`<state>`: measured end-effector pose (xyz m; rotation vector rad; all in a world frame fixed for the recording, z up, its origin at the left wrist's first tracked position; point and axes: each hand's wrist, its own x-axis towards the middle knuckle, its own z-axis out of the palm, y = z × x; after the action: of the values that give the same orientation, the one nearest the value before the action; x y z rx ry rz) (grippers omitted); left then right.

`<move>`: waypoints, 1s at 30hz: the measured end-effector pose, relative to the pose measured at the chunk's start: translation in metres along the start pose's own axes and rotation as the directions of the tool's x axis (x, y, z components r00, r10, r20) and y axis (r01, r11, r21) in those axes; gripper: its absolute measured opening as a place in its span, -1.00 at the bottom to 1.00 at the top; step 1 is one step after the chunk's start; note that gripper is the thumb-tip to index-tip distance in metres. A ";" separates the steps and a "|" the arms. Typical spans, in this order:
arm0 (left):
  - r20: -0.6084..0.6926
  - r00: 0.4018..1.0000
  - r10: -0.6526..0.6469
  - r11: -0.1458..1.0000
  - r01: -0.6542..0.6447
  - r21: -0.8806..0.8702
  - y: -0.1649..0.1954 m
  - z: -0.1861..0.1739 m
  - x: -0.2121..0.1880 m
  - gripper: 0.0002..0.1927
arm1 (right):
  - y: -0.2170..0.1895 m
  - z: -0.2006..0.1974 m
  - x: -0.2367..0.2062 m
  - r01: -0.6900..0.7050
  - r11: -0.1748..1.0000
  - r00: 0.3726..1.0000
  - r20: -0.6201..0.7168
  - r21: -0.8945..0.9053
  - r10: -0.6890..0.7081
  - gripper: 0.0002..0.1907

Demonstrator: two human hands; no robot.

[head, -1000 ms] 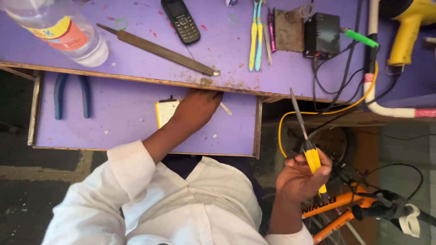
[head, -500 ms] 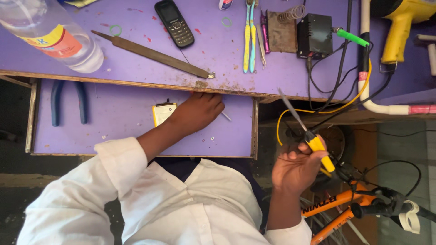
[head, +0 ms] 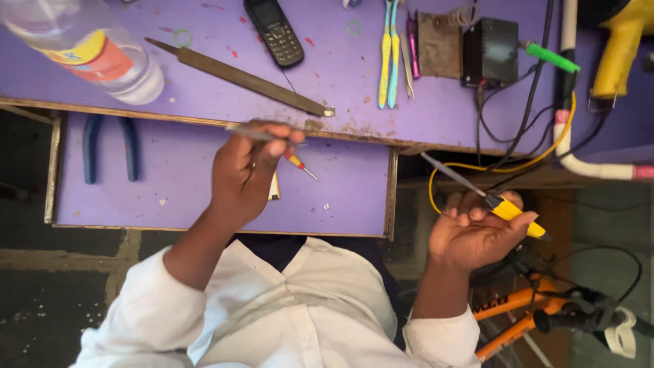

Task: The person holds a small electronic component with tweezers and uses a soldering iron to apply heat and solder to its contacts. The person cleans the soldering iron tip on a metal file before beginning the soldering process.

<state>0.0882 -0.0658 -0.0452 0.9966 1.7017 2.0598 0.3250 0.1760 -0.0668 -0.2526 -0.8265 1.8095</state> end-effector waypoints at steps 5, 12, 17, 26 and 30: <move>0.135 0.944 0.302 0.732 -0.320 0.601 0.011 -0.001 0.044 -0.78 | 0.013 0.010 0.014 0.061 0.998 0.998 0.017 -0.025 -0.060 -0.54; 0.410 0.911 0.042 0.454 -0.383 0.805 0.018 -0.034 0.094 -0.57 | 0.018 -0.002 0.007 0.032 0.999 0.997 -0.067 -0.034 -0.035 -0.55; 0.442 0.897 0.009 0.425 -0.403 0.811 0.010 -0.035 0.098 -0.72 | 0.020 -0.010 0.004 0.002 0.998 0.991 -0.133 -0.062 -0.010 -0.56; 0.418 0.902 0.110 0.370 -0.427 0.825 0.003 -0.039 0.090 -0.72 | 0.023 -0.005 0.006 -0.010 0.997 0.991 -0.133 -0.072 0.000 -0.56; 0.420 0.898 0.129 0.375 -0.437 0.818 0.003 -0.039 0.091 -0.70 | 0.024 -0.003 0.008 -0.014 0.997 0.992 -0.127 -0.070 0.005 -0.56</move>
<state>-0.0022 -0.0396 -0.0154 1.9030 2.6314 0.8251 0.3053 0.1796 -0.0830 -0.4137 -0.8010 1.7553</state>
